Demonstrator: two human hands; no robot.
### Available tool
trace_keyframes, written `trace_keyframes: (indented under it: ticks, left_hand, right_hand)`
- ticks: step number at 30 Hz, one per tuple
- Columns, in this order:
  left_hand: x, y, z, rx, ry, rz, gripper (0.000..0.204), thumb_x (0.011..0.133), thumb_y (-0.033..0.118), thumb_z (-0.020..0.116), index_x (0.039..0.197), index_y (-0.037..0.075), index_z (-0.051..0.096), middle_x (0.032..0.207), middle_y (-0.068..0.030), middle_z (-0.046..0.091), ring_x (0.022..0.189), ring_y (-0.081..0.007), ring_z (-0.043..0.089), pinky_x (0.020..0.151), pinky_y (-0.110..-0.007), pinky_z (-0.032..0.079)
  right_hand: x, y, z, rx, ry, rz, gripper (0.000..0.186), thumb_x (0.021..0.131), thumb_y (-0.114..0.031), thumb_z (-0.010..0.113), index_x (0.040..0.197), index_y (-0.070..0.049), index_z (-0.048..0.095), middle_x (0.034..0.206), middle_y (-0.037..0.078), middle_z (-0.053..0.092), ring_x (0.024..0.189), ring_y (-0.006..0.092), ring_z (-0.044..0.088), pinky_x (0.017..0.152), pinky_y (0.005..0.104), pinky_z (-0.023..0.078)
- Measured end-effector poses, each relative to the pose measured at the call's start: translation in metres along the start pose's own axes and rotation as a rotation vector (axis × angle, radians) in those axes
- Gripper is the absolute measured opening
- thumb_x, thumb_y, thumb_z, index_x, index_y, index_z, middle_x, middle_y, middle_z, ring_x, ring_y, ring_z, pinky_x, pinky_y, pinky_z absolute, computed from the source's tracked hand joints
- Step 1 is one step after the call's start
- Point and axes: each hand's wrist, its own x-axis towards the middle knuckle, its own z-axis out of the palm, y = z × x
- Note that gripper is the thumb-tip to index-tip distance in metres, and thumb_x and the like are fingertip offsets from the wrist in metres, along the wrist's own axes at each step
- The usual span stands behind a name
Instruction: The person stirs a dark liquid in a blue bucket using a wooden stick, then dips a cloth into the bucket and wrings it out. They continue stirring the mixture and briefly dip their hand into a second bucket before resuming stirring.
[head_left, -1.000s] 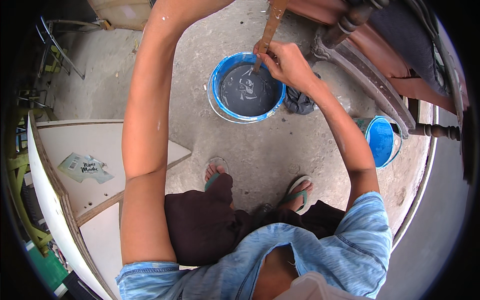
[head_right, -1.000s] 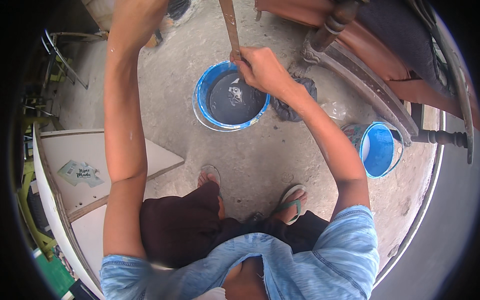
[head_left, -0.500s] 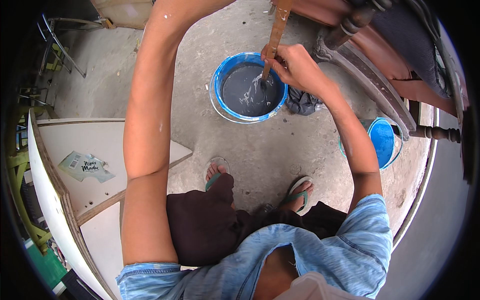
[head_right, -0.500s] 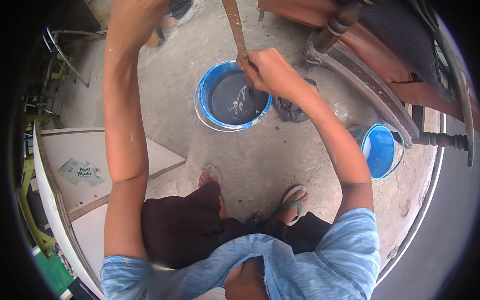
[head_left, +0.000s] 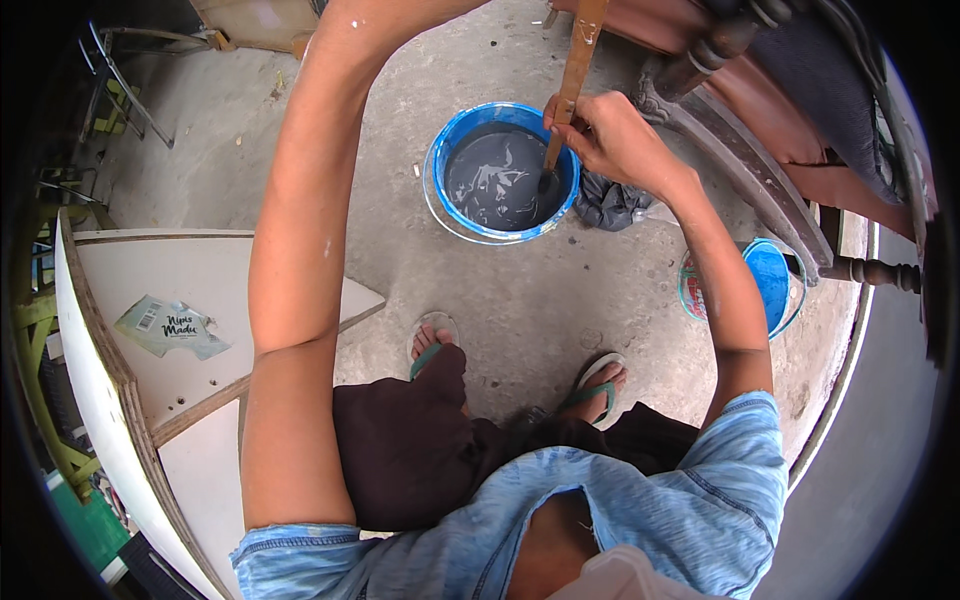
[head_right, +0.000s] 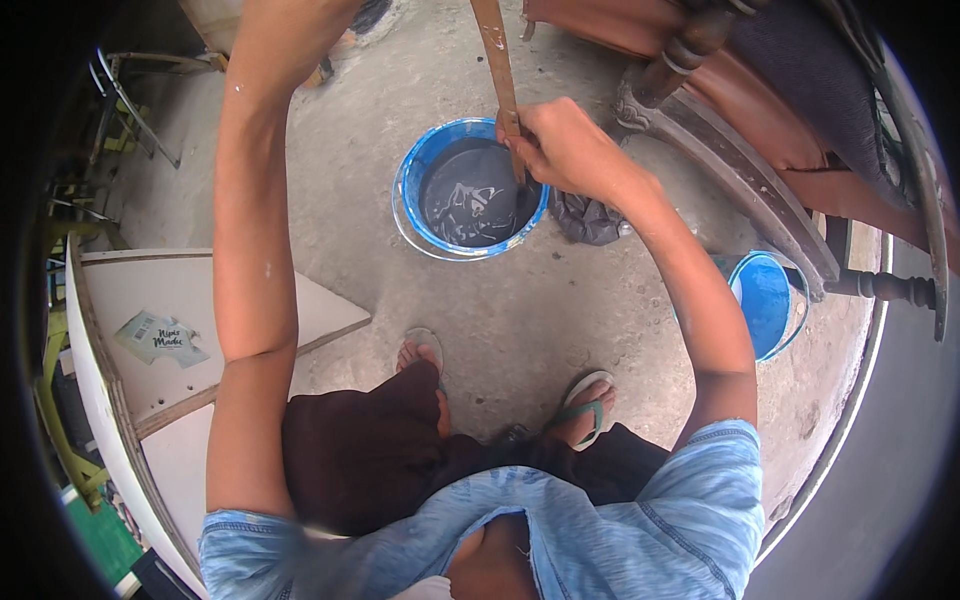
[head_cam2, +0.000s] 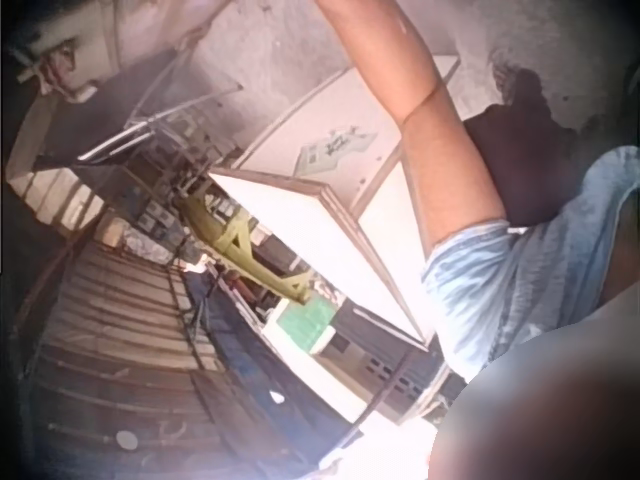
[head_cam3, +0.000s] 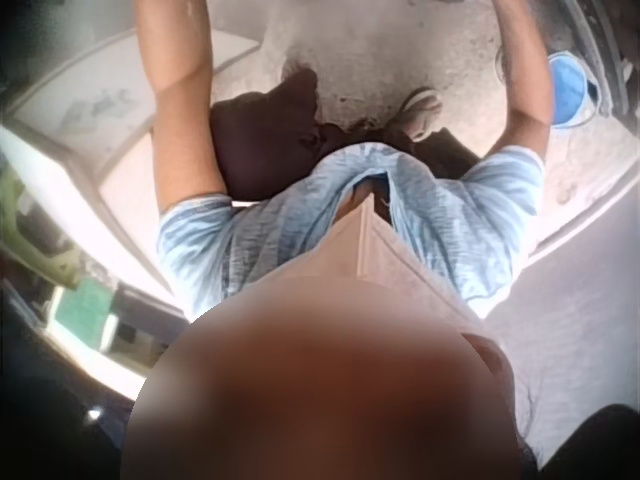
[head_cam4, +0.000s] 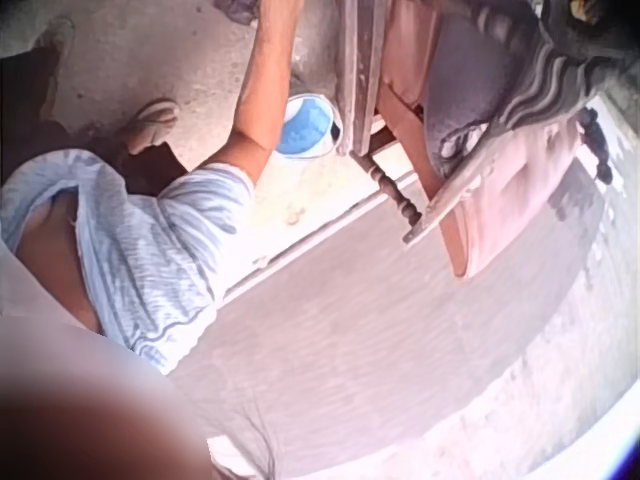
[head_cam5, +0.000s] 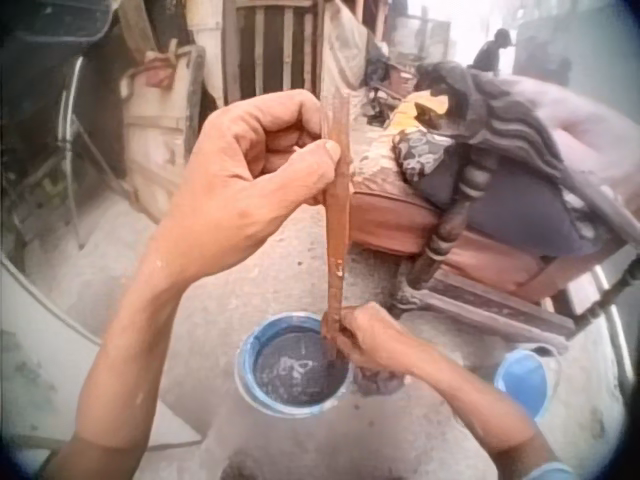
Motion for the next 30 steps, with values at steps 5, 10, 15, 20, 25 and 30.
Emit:
trace_keyframes:
  ticks: [5, 10, 15, 20, 25, 30]
  left_hand:
    - [0.003, 0.001, 0.014, 0.076, -0.043, 0.065, 0.01, 0.096, 0.009, 0.065, 0.094, 0.0, 0.062, 0.084, -0.0001, 0.066, 0.074, -0.0033, 0.062, 0.069, -0.02, 0.052]
    - [-0.005, 0.01, 0.008, 0.2, -0.061, -0.033, 0.011, 0.097, 0.01, 0.066, 0.094, 0.0, 0.061, 0.086, 0.0003, 0.066, 0.074, -0.0023, 0.062, 0.067, -0.018, 0.05]
    - [-0.003, -0.001, -0.001, 0.067, 0.029, -0.043, 0.01, 0.096, 0.009, 0.065, 0.096, 0.001, 0.06, 0.086, 0.0004, 0.065, 0.074, -0.0019, 0.062, 0.065, -0.017, 0.05]
    - [0.002, -0.003, 0.021, 0.123, 0.069, 0.044, 0.011, 0.095, 0.01, 0.067, 0.095, 0.001, 0.061, 0.084, 0.0008, 0.065, 0.073, -0.0013, 0.06, 0.065, -0.017, 0.049]
    - [0.0, 0.008, 0.016, 0.185, -0.027, -0.024, 0.01, 0.095, 0.009, 0.067, 0.092, 0.001, 0.062, 0.081, 0.0006, 0.066, 0.071, -0.0015, 0.061, 0.063, -0.017, 0.049]
    - [-0.003, 0.001, 0.013, 0.136, 0.044, -0.108, 0.008, 0.095, 0.007, 0.066, 0.094, 0.001, 0.061, 0.081, -0.0001, 0.066, 0.071, -0.0024, 0.062, 0.065, -0.017, 0.052]
  right_hand:
    - [0.02, -0.005, 0.039, 0.173, 0.2, -0.075, 0.012, 0.091, -0.001, 0.063, 0.103, 0.001, 0.067, 0.077, 0.016, 0.069, 0.064, 0.0231, 0.068, 0.061, 0.0362, 0.052]
    - [0.008, -0.023, 0.043, 0.166, -0.11, -0.074, 0.012, 0.093, -0.002, 0.064, 0.106, 0.0, 0.065, 0.078, 0.014, 0.069, 0.062, 0.019, 0.065, 0.059, 0.035, 0.05]
    - [-0.004, -0.002, -0.004, 0.007, -0.144, 0.003, 0.014, 0.089, 0.0, 0.062, 0.102, 0.002, 0.068, 0.081, 0.019, 0.071, 0.07, 0.0321, 0.07, 0.068, 0.0391, 0.054]
    - [0.016, 0.017, 0.015, 0.019, 0.15, -0.069, 0.012, 0.093, -0.003, 0.065, 0.105, -0.001, 0.067, 0.077, 0.014, 0.069, 0.064, 0.0193, 0.064, 0.059, 0.0352, 0.05]
    - [0.02, -0.013, 0.051, 0.263, 0.022, -0.102, 0.01, 0.094, -0.004, 0.065, 0.103, 0.0, 0.066, 0.074, 0.011, 0.067, 0.067, 0.0167, 0.066, 0.062, 0.033, 0.051]
    - [-0.003, -0.014, 0.0, 0.071, -0.299, 0.102, 0.014, 0.091, 0.0, 0.063, 0.103, 0.001, 0.068, 0.092, 0.019, 0.073, 0.086, 0.0275, 0.073, 0.074, 0.0389, 0.054]
